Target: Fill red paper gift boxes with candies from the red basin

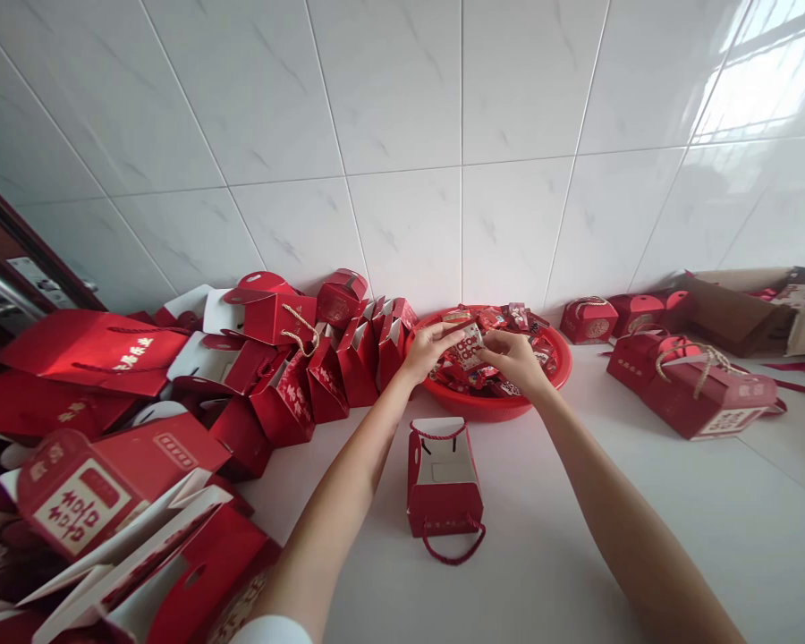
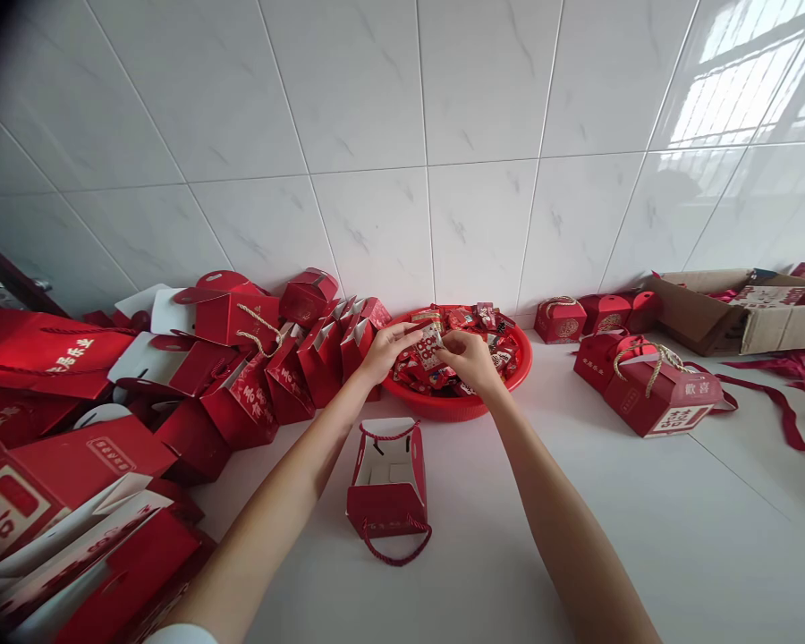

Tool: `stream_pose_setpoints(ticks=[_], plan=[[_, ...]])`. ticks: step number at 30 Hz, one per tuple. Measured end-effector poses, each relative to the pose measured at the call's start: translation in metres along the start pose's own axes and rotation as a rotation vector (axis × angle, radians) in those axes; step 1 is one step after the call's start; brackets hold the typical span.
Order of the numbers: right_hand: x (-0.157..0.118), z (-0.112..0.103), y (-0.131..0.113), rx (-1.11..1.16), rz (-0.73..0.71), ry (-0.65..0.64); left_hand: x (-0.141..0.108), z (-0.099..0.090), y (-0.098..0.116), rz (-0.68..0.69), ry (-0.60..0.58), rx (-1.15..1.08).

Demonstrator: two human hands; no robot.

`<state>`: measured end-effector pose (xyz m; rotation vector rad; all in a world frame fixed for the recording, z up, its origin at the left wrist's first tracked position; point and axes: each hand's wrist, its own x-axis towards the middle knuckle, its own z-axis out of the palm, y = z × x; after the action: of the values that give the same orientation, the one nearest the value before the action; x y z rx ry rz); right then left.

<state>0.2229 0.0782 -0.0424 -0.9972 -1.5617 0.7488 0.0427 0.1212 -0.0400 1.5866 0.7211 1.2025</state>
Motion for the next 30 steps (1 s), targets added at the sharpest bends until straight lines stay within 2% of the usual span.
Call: stream_pose_setpoints(ticks=[9, 12, 15, 17, 20, 24, 30], plan=[[-0.001, -0.001, -0.006, 0.030, -0.060, -0.072, 0.003, -0.001, -0.006, -0.018, 0.055, 0.016], [0.001, 0.000, -0.003, 0.123, -0.017, 0.031, 0.005, -0.002, -0.009, 0.007, 0.136, 0.074], [0.003, 0.000, 0.002, 0.173, 0.037, 0.193, 0.006, -0.002, -0.011, 0.000, 0.282, 0.285], [0.004, 0.000, 0.003, 0.175, 0.064, 0.262, 0.007, -0.002, -0.012, -0.021, 0.318, 0.415], [0.004, -0.001, 0.003, 0.168, 0.099, 0.328, 0.007, 0.001, -0.013, -0.059, 0.277, 0.523], [0.004, 0.000, 0.002, 0.201, 0.154, 0.395, 0.006, 0.004, -0.012, -0.093, 0.165, 0.647], [0.004, -0.001, 0.004, 0.221, 0.148, 0.426, 0.007, 0.006, -0.012, -0.104, -0.014, 0.730]])
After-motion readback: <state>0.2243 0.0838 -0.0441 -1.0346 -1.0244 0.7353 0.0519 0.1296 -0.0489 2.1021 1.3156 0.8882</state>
